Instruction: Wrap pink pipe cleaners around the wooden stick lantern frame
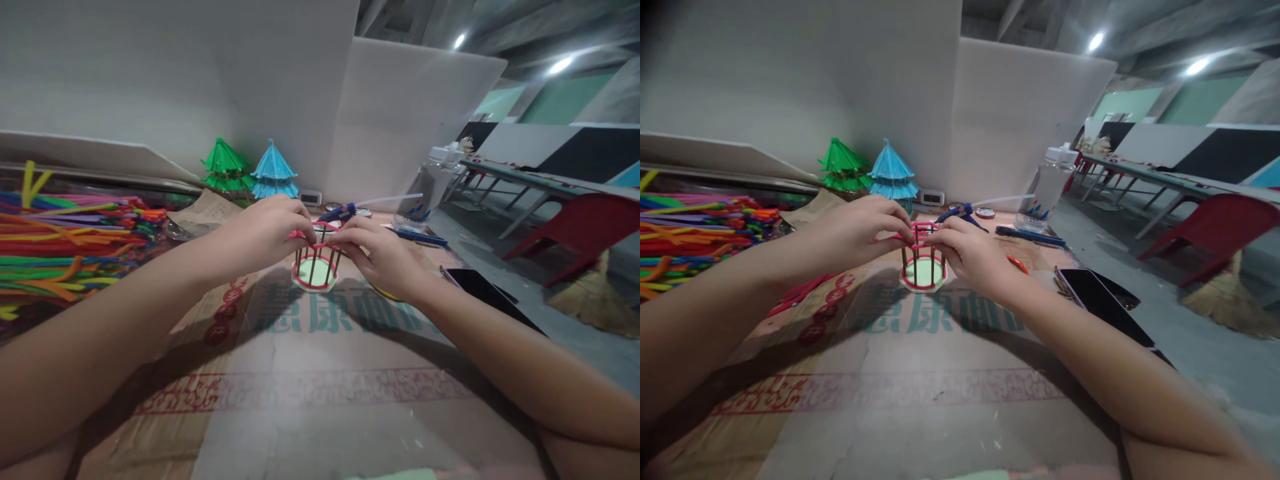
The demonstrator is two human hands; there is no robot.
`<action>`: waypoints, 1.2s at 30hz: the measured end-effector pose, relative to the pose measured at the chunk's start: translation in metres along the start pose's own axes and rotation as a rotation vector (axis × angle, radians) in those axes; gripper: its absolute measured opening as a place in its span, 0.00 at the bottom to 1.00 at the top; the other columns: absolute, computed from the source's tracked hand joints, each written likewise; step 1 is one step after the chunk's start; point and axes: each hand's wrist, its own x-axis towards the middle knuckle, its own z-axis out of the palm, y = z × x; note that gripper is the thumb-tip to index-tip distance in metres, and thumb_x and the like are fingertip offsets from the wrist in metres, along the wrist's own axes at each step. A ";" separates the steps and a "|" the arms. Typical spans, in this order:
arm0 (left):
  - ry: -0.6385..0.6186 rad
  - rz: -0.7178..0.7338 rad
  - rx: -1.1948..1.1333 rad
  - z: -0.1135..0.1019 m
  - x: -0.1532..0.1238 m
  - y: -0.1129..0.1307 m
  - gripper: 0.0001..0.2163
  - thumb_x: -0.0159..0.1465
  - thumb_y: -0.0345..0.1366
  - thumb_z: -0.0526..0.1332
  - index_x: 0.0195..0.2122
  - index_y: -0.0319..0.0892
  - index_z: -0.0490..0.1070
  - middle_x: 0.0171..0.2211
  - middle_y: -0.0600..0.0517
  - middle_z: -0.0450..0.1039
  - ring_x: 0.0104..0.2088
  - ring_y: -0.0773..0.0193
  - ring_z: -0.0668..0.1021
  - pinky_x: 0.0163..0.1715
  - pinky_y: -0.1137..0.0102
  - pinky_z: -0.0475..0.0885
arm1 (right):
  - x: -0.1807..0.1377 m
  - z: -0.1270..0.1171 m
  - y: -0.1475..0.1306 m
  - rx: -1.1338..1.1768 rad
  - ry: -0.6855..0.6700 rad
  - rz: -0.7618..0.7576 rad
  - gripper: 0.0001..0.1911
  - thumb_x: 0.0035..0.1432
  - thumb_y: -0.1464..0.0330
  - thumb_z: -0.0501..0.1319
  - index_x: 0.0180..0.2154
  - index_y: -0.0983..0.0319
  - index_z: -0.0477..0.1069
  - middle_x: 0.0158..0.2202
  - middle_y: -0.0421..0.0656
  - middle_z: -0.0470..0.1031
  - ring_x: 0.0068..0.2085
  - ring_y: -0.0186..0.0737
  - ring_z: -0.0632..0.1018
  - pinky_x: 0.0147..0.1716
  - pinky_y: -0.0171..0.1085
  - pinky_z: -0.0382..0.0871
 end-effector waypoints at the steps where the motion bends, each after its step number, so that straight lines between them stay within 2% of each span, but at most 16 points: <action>1: 0.002 0.000 0.004 0.000 0.000 0.000 0.12 0.71 0.38 0.60 0.43 0.47 0.85 0.44 0.45 0.81 0.46 0.54 0.78 0.48 0.61 0.71 | 0.000 0.000 0.000 -0.004 -0.007 0.003 0.12 0.73 0.70 0.57 0.47 0.59 0.80 0.42 0.46 0.78 0.43 0.41 0.78 0.42 0.40 0.73; 6: 0.008 -0.004 0.006 0.000 0.000 0.002 0.12 0.71 0.37 0.60 0.43 0.47 0.85 0.43 0.45 0.81 0.46 0.54 0.79 0.48 0.61 0.71 | -0.001 0.000 -0.001 -0.037 -0.025 -0.005 0.12 0.72 0.73 0.57 0.47 0.60 0.80 0.43 0.47 0.78 0.43 0.41 0.78 0.43 0.40 0.73; 12: 0.012 -0.010 -0.020 0.000 0.000 0.003 0.11 0.70 0.35 0.61 0.41 0.46 0.85 0.41 0.46 0.80 0.44 0.54 0.79 0.46 0.61 0.71 | -0.001 0.000 -0.001 -0.025 -0.011 -0.001 0.12 0.72 0.72 0.57 0.48 0.59 0.79 0.43 0.47 0.78 0.42 0.41 0.78 0.41 0.40 0.73; 24: 0.004 -0.003 -0.022 0.001 0.000 0.003 0.11 0.71 0.37 0.60 0.41 0.47 0.85 0.43 0.46 0.80 0.45 0.55 0.78 0.47 0.62 0.71 | -0.001 0.001 0.002 -0.091 -0.032 -0.038 0.12 0.72 0.73 0.57 0.47 0.61 0.80 0.42 0.48 0.79 0.42 0.41 0.78 0.41 0.40 0.73; 30: 0.046 0.003 -0.010 0.004 0.001 0.002 0.12 0.72 0.40 0.59 0.44 0.44 0.84 0.43 0.45 0.80 0.45 0.54 0.78 0.47 0.61 0.71 | 0.000 0.003 0.001 -0.071 -0.032 -0.046 0.12 0.72 0.73 0.56 0.47 0.61 0.79 0.42 0.48 0.79 0.42 0.41 0.78 0.41 0.41 0.73; 36: 0.085 -0.025 -0.008 0.005 0.003 0.011 0.13 0.73 0.42 0.60 0.40 0.42 0.83 0.40 0.44 0.79 0.43 0.54 0.77 0.43 0.63 0.70 | 0.000 0.000 -0.003 -0.049 -0.022 -0.045 0.09 0.72 0.73 0.56 0.43 0.62 0.76 0.40 0.48 0.79 0.40 0.41 0.77 0.39 0.39 0.70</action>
